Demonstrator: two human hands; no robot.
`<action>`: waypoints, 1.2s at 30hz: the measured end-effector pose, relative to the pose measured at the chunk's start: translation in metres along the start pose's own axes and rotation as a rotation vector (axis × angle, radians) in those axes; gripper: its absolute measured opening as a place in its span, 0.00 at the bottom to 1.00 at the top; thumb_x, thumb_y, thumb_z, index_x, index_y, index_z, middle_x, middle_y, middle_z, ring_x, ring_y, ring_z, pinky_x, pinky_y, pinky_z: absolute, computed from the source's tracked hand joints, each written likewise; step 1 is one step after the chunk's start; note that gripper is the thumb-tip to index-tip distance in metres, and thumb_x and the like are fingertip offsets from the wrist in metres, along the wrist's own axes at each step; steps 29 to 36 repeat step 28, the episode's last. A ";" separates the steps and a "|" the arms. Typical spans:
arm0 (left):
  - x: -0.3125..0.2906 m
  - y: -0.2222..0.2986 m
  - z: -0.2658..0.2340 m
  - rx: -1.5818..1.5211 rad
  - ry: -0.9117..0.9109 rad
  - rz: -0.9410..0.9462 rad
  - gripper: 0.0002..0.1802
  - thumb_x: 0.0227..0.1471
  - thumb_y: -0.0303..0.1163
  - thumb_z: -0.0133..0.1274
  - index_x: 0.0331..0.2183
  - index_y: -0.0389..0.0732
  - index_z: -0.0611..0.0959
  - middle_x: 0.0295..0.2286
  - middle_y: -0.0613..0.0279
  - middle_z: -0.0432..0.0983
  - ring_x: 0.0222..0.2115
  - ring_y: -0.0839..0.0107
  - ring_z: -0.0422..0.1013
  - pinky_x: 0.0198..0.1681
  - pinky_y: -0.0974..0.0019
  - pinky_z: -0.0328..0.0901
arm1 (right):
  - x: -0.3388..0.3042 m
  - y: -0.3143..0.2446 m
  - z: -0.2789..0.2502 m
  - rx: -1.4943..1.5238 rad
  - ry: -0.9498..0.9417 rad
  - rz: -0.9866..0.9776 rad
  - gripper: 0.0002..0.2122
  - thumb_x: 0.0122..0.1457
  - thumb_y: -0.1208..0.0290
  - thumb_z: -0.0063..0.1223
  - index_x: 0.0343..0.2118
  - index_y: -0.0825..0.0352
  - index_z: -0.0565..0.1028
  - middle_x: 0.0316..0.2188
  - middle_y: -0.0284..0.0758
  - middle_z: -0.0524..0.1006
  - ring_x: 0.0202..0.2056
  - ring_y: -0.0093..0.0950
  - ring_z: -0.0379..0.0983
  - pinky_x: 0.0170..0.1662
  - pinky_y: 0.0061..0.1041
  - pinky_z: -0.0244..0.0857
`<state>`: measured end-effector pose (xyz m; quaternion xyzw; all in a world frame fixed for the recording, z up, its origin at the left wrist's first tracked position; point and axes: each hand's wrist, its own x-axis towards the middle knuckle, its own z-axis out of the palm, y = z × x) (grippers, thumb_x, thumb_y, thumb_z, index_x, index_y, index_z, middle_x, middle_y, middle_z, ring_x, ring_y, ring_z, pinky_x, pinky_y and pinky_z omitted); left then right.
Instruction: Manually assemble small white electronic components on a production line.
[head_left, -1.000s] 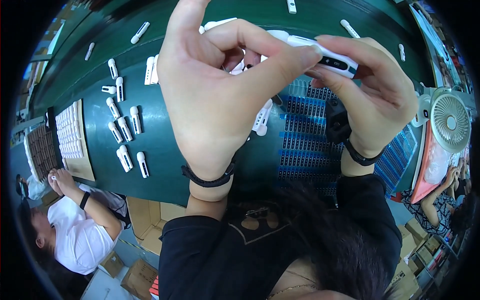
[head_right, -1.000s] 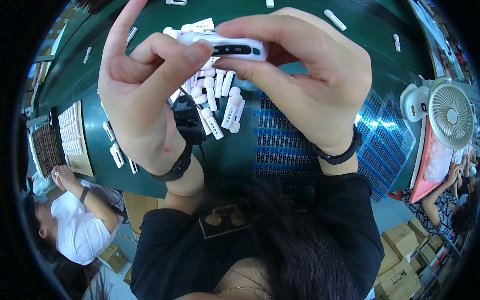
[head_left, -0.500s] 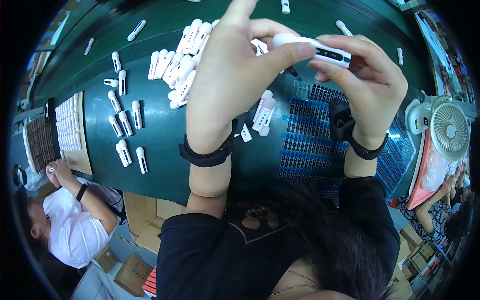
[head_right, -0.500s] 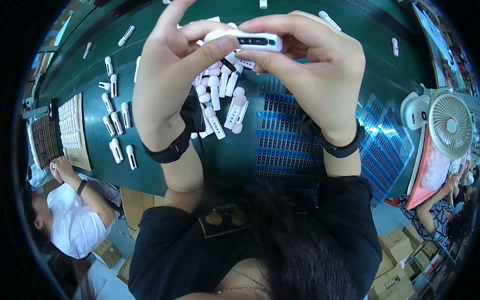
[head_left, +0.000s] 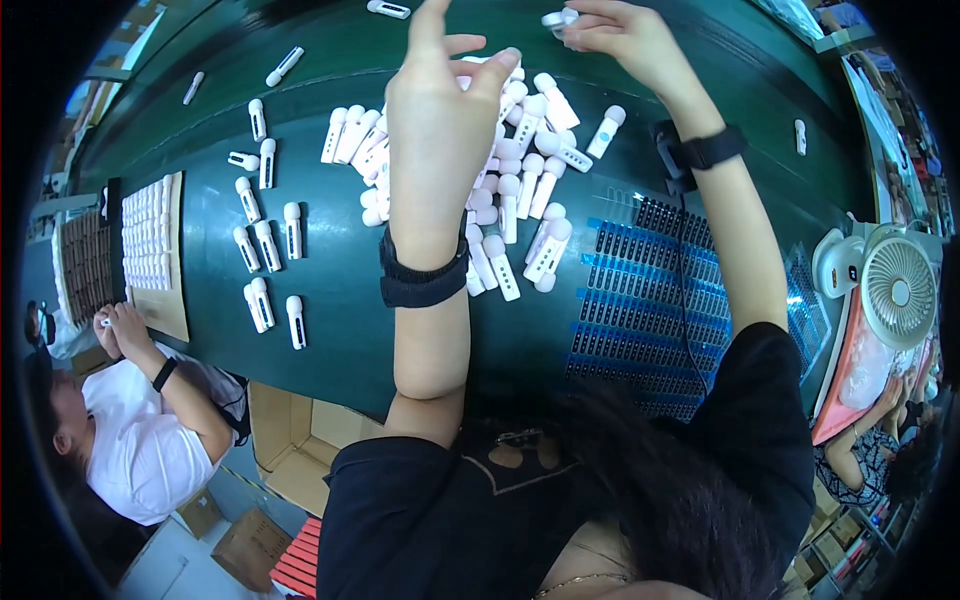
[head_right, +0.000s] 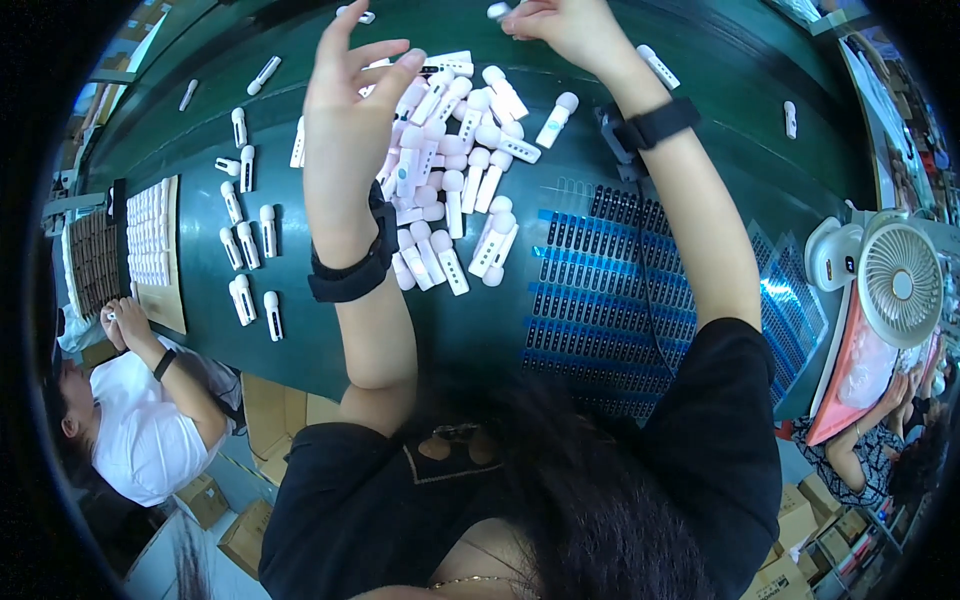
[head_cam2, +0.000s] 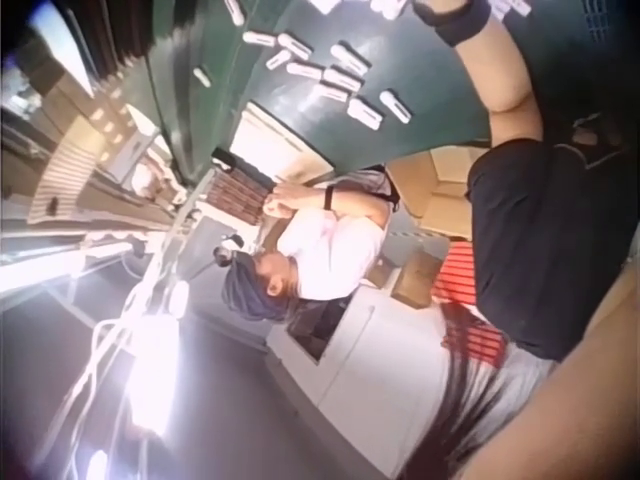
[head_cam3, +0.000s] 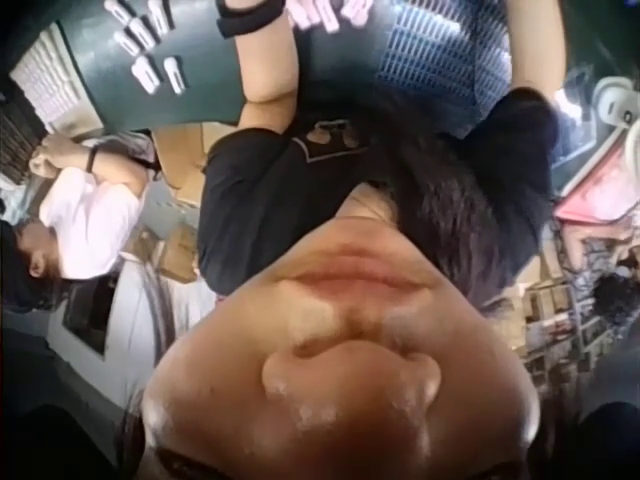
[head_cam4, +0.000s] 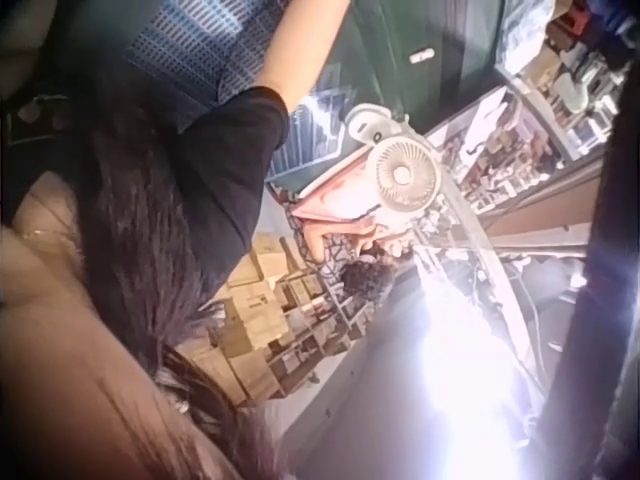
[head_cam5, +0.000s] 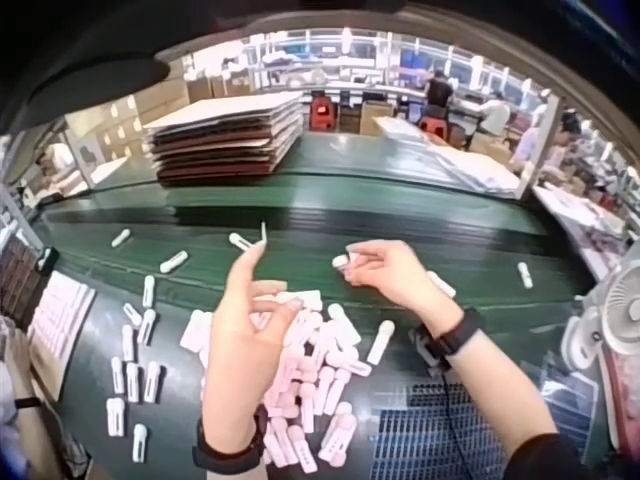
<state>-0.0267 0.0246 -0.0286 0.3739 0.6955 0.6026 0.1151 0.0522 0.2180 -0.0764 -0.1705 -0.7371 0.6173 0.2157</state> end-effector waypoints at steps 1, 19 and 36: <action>0.001 -0.001 -0.002 -0.059 0.012 0.010 0.29 0.39 0.15 0.47 0.46 0.35 0.61 0.23 0.60 0.70 0.23 0.76 0.67 0.28 0.79 0.62 | 0.008 0.002 0.002 -0.249 0.003 0.013 0.17 0.45 0.73 0.53 0.38 0.76 0.66 0.26 0.39 0.73 0.28 0.24 0.70 0.31 0.19 0.64; 0.020 -0.018 0.011 -1.365 -0.396 0.610 0.23 0.40 0.14 0.48 0.43 0.32 0.64 0.22 0.65 0.68 0.23 0.82 0.65 0.26 0.84 0.59 | 0.087 0.085 -0.031 -0.944 0.165 0.502 0.24 0.43 0.63 0.53 0.35 0.79 0.61 0.36 0.55 0.66 0.40 0.45 0.64 0.39 0.34 0.61; 0.018 -0.022 -0.002 -1.264 -0.329 0.752 0.23 0.39 0.15 0.49 0.42 0.32 0.65 0.23 0.64 0.68 0.24 0.81 0.65 0.27 0.84 0.59 | 0.012 -0.018 0.001 -0.883 0.100 -0.158 0.11 0.45 0.68 0.51 0.33 0.64 0.70 0.41 0.50 0.64 0.42 0.43 0.62 0.43 0.27 0.59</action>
